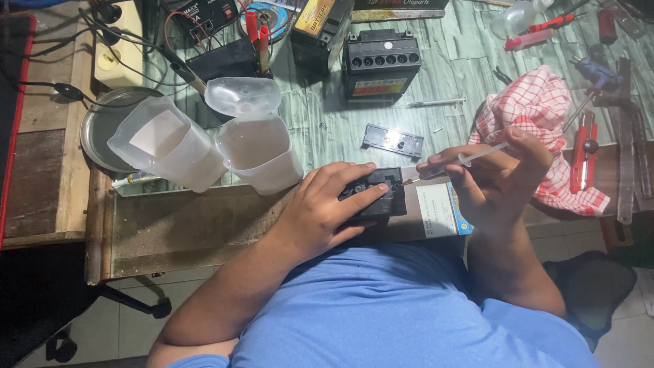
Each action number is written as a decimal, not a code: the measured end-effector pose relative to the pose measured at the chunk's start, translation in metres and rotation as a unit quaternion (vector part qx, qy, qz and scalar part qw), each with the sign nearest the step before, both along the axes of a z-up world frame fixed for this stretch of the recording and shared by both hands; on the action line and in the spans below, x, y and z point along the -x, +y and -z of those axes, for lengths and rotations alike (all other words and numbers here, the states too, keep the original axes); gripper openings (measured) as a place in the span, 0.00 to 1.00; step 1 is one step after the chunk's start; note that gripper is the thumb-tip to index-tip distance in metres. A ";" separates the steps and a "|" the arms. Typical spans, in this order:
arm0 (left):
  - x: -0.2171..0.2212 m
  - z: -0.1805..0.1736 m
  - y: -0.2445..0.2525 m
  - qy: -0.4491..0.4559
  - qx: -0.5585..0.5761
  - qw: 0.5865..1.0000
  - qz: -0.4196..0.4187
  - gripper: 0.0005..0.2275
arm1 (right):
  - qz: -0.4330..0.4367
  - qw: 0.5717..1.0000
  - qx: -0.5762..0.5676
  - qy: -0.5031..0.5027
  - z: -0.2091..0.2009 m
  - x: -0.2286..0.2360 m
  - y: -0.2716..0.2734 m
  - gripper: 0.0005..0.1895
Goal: Filling the cells of a lead-acid battery with liquid using a syringe and prying covers with a screwdriver.
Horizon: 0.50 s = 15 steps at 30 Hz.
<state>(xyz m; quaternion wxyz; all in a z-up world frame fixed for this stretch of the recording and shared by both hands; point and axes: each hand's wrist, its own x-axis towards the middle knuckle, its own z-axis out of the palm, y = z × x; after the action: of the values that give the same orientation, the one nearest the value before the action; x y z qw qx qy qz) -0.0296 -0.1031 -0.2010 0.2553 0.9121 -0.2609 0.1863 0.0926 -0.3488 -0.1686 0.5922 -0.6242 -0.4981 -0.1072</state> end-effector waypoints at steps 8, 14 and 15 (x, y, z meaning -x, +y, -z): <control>0.000 -0.002 0.000 -0.001 -0.005 1.000 -0.002 0.40 | 0.039 0.999 -0.003 -0.006 -0.005 0.006 0.002 0.30; 0.000 -0.003 -0.001 -0.003 -0.003 1.000 0.000 0.38 | 0.019 1.000 -0.002 -0.021 -0.003 0.003 0.001 0.29; 0.000 -0.003 -0.001 -0.001 -0.005 1.000 -0.003 0.39 | 0.008 1.000 -0.009 -0.019 -0.001 0.003 0.001 0.29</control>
<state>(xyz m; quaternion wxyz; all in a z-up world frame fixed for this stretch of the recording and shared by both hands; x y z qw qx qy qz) -0.0299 -0.1037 -0.1983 0.2497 0.9140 -0.2599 0.1866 0.0895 -0.3483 -0.1679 0.5871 -0.6208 -0.5033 -0.1285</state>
